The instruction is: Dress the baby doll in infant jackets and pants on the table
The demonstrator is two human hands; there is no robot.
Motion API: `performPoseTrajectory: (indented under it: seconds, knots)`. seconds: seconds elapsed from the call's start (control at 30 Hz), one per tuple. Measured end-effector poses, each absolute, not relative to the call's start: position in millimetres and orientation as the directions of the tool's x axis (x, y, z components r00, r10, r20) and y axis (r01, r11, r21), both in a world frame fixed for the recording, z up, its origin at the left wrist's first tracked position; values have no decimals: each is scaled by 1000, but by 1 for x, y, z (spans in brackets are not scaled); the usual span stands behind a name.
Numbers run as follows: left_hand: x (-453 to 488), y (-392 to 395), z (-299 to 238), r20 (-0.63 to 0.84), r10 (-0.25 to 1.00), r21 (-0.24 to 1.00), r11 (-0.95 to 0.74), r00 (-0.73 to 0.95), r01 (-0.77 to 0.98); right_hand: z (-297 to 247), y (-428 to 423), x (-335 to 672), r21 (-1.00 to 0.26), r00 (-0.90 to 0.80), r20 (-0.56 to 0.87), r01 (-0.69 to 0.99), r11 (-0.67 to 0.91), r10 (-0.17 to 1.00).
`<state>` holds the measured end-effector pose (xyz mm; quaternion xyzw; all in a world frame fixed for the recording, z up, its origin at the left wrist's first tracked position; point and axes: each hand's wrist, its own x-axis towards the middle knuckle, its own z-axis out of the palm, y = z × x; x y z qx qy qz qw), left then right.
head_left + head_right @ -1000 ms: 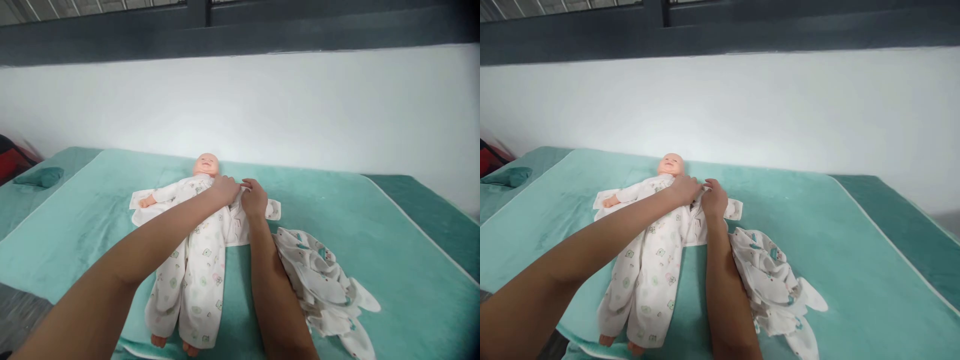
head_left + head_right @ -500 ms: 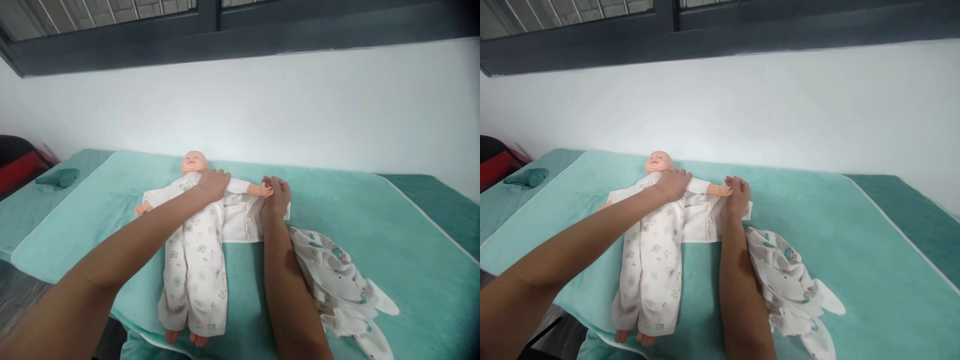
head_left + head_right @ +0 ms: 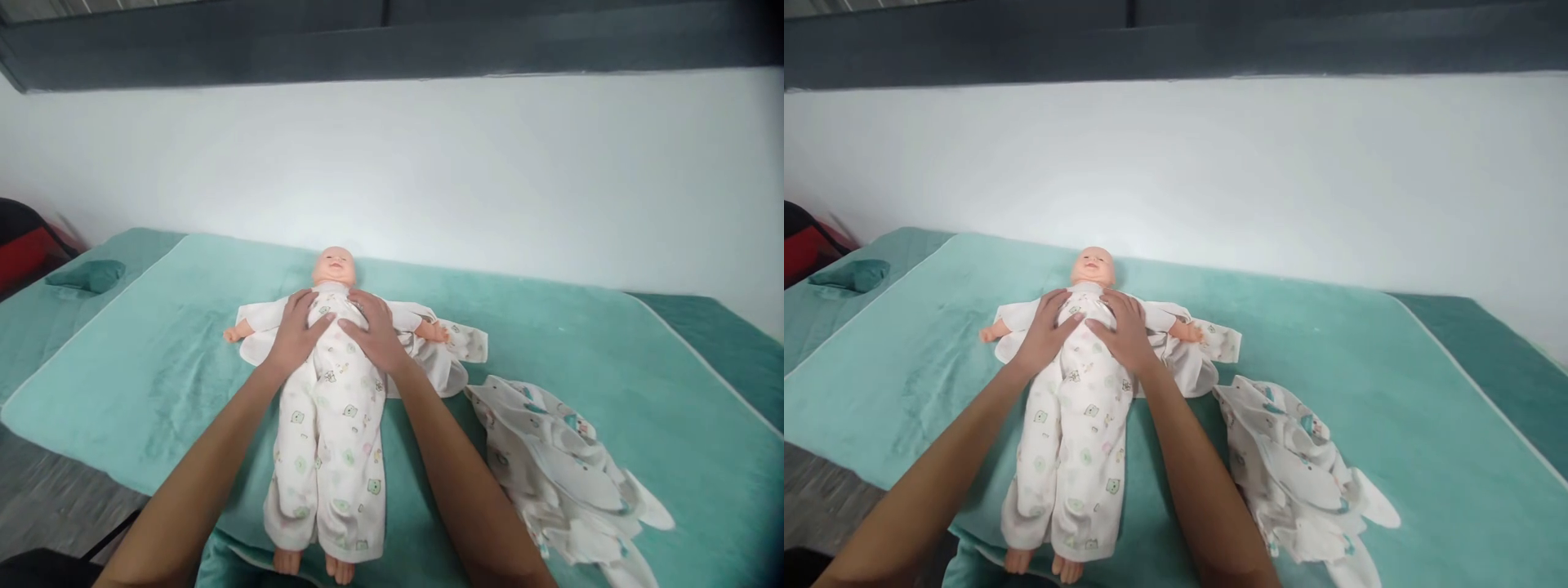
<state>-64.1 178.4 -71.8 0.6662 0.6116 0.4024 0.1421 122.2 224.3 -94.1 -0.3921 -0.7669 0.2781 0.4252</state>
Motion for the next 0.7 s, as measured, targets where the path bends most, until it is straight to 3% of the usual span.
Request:
performPoseTrajectory:
  seconds: [0.1, 0.2, 0.47, 0.6, 0.7]
  knots:
    - [-65, 176, -81, 395, 914, 701, -238, -88, 672, -93, 223, 123, -768, -360, 378, 393, 506, 853]
    - [-61, 175, -85, 501, 860, 621, -281, -95, 731, -92, 223, 128, -748, -405, 370, 404, 527, 836]
    - [-63, 165, -93, 648, 760, 323, -336, 52, 885, -95, 210, 120, -530, -389, 605, 455, 716, 695]
    - [-66, 163, -96, 626, 777, 336, -335, 57, 880, -97, 207, 125, -494, -437, 563, 503, 709, 702]
    - [-79, 160, -98, 537, 843, 390, -282, 33, 877, -103, 206, 138, -564, -444, 449, 532, 632, 775]
